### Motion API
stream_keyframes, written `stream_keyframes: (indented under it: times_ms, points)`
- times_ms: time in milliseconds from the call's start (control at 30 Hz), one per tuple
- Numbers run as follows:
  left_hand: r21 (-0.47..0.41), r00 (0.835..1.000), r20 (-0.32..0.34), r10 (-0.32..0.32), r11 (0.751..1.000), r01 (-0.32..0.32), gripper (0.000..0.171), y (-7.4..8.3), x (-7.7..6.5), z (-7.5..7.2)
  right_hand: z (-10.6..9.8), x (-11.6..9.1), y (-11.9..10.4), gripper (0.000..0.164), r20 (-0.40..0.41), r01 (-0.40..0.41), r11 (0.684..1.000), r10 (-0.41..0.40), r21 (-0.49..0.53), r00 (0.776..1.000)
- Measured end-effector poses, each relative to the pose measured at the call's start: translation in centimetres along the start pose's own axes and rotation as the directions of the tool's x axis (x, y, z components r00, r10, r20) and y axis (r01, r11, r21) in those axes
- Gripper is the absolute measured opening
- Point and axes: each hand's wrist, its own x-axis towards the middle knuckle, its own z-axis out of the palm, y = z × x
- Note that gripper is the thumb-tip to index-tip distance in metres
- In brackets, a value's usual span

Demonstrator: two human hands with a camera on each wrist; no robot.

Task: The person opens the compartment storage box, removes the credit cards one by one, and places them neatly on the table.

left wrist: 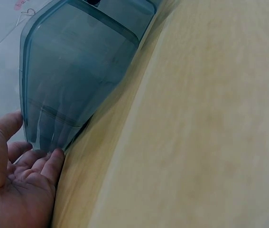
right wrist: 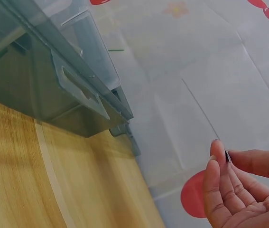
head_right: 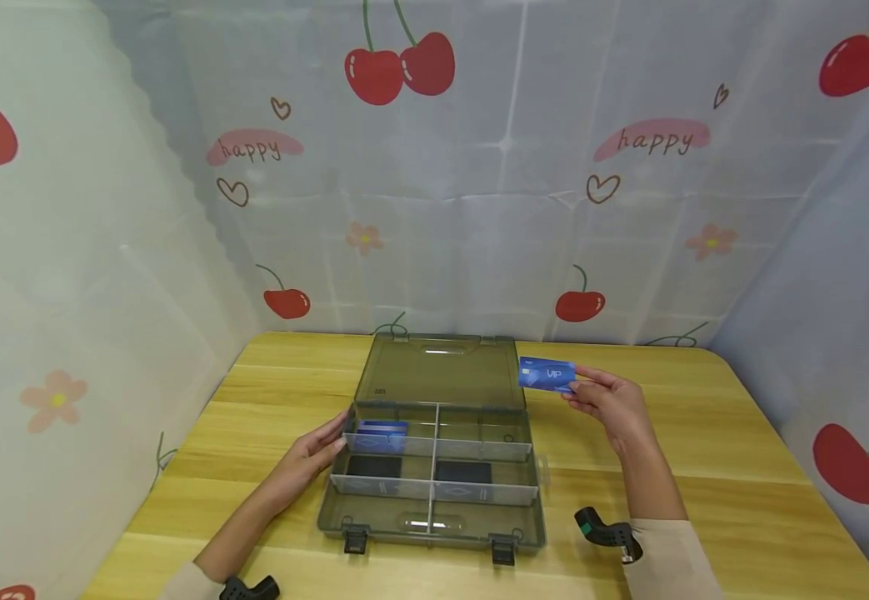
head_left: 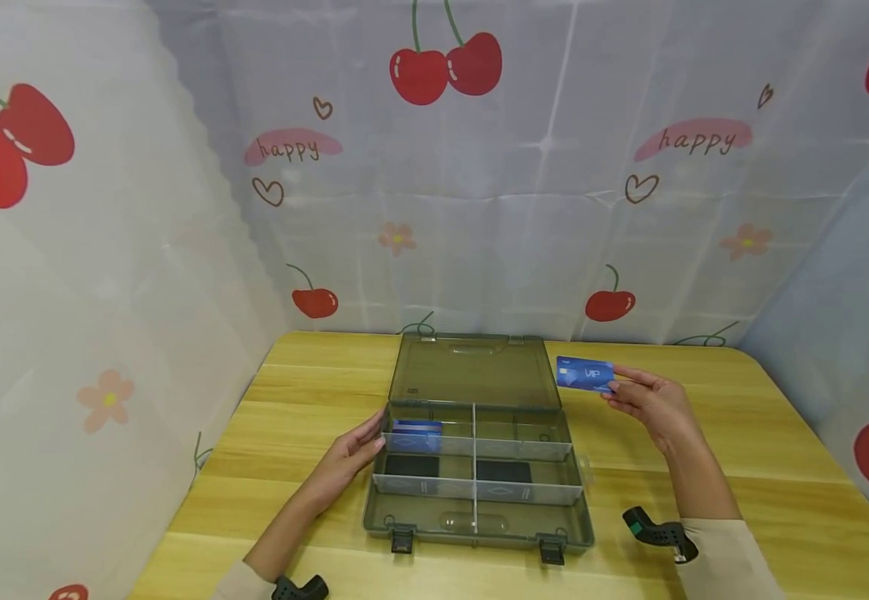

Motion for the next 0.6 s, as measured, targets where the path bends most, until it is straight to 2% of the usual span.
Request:
stream_keyframes:
  times_ms: [167, 300, 600]
  points:
    - [0.001, 1.000, 0.014, 0.008, 1.000, -0.008, 0.063, 0.0, 0.0, 0.0, -0.5, 0.1, 0.2, 0.032, -0.007, -0.011, 1.000, 0.011, 0.019, 1.000]
    - [-0.001, 1.000, 0.013, 0.005, 1.000, -0.005, 0.063, 0.1, 0.0, 0.0, -0.8, 0.2, 0.3, 0.030, -0.020, -0.028, 0.999, 0.028, 0.033, 0.999]
    - [0.007, 1.000, 0.006, -0.014, 1.000, 0.014, 0.063, 0.3, -0.2, 0.0, -1.3, 0.3, 0.6, 0.048, -0.050, -0.058, 0.998, 0.059, 0.033, 0.997]
